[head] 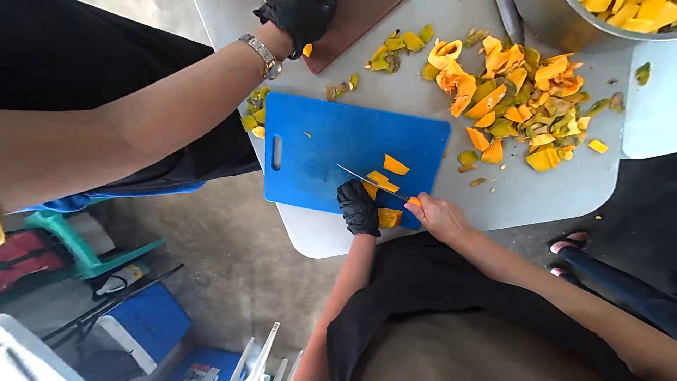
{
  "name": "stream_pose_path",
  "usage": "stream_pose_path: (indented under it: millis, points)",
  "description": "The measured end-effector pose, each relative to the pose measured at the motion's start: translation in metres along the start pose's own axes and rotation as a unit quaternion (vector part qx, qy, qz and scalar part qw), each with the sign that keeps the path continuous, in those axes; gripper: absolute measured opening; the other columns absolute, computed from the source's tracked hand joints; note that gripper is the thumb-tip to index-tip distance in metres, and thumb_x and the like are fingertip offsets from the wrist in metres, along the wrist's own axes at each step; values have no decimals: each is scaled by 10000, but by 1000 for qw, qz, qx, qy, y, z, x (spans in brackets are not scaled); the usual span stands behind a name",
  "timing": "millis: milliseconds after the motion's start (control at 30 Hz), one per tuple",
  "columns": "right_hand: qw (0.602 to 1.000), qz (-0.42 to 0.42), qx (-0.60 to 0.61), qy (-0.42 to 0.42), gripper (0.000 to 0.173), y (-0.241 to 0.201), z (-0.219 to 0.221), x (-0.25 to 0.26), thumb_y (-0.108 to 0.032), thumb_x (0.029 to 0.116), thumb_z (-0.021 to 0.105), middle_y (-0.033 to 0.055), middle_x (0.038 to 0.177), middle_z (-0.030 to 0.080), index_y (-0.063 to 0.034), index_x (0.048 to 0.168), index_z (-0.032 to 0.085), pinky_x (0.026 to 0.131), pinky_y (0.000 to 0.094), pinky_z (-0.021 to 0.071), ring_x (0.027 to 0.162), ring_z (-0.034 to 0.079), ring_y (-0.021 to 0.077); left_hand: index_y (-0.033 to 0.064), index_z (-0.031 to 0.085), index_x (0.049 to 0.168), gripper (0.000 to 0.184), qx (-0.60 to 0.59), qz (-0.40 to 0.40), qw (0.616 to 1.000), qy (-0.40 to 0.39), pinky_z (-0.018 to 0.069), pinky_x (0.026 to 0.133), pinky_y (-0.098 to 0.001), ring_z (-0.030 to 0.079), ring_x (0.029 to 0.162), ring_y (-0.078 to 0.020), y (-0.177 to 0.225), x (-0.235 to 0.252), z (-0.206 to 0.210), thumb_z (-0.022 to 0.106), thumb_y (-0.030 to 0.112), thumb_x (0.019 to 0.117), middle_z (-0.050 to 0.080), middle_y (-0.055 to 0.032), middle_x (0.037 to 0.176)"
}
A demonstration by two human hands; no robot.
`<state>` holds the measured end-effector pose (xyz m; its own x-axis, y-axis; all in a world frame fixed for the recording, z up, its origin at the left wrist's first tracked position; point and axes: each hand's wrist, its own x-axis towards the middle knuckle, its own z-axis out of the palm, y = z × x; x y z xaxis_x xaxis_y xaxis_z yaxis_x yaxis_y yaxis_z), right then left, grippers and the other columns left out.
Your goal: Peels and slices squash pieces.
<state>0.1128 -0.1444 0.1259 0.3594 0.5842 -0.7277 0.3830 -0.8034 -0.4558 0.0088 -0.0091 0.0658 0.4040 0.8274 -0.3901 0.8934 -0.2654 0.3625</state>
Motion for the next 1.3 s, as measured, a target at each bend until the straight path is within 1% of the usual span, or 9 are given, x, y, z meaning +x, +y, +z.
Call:
stream_pose_path:
  millis: [333, 433, 567, 633, 733, 900, 1000, 1100, 1300]
  points:
    - [995, 93, -29, -29, 591, -20, 10, 38, -450, 1099, 431, 309, 1041, 691, 104, 1230, 589, 868, 597, 535, 1054, 688, 481, -109, 614, 1207, 342, 6, 56, 998, 28, 489, 977, -547, 597, 1171, -474, -4, -4, 3, 415, 133, 1068, 594, -333, 1242]
    - [997, 60, 7, -42, 565, -9, 5, 49, -430, 1106, 421, 297, 987, 688, 101, 1184, 597, 854, 591, 531, 1015, 689, 476, -90, 621, 1212, 345, 13, 49, 998, 26, 493, 971, -546, 599, 1172, -468, -6, -1, 4, 414, 150, 1075, 600, -319, 1241]
    - [988, 25, 142, -50, 518, 19, -5, 53, -345, 1133, 357, 234, 847, 620, 95, 1076, 624, 790, 543, 508, 817, 635, 373, -92, 600, 1238, 369, -11, 30, 999, 16, 480, 981, -572, 587, 1188, -478, -4, -2, 3, 399, 179, 1090, 589, -323, 1266]
    - [992, 9, 124, -24, 510, 15, -10, 40, -344, 1132, 363, 219, 799, 614, 87, 1051, 622, 743, 538, 510, 779, 639, 368, -86, 606, 1214, 366, -25, 28, 999, 28, 489, 975, -563, 604, 1164, -469, -3, -1, 2, 399, 191, 1095, 605, -315, 1244]
    - [998, 4, 65, -4, 537, 2, -9, 16, -399, 1117, 392, 258, 849, 662, 86, 1105, 623, 759, 584, 527, 849, 685, 439, -83, 599, 1212, 351, -17, 31, 999, 10, 485, 978, -566, 587, 1181, -472, -3, -1, 0, 391, 172, 1090, 593, -312, 1246]
    - [1000, 3, 14, -14, 609, -5, -2, 0, -467, 1108, 367, 277, 916, 685, 87, 1142, 618, 768, 592, 538, 903, 702, 465, -84, 606, 1176, 338, -30, 16, 999, 35, 496, 961, -534, 608, 1144, -448, 0, -1, 1, 398, 168, 1091, 618, -295, 1195]
    - [1000, 7, -9, -5, 615, -10, 3, -1, -471, 1105, 370, 281, 932, 689, 94, 1134, 613, 759, 583, 545, 913, 709, 464, -72, 582, 1228, 355, -27, 4, 1000, 4, 495, 958, -560, 596, 1171, -447, -1, -1, -1, 377, 188, 1098, 591, -290, 1248]
    - [998, 50, -18, -45, 621, -21, 2, 0, -478, 1108, 358, 287, 1005, 690, 92, 1215, 582, 816, 580, 538, 991, 700, 464, -77, 596, 1210, 345, -37, 8, 999, 15, 503, 949, -545, 613, 1138, -437, -1, -2, -1, 393, 176, 1094, 610, -290, 1210]
    - [991, 107, -29, -69, 589, -33, 7, 32, -461, 1107, 390, 283, 1041, 693, 82, 1227, 582, 875, 577, 531, 1061, 688, 452, -102, 634, 1148, 329, -13, 58, 997, 56, 495, 983, -498, 618, 1132, -450, -2, -3, 5, 404, 119, 1070, 628, -308, 1171]
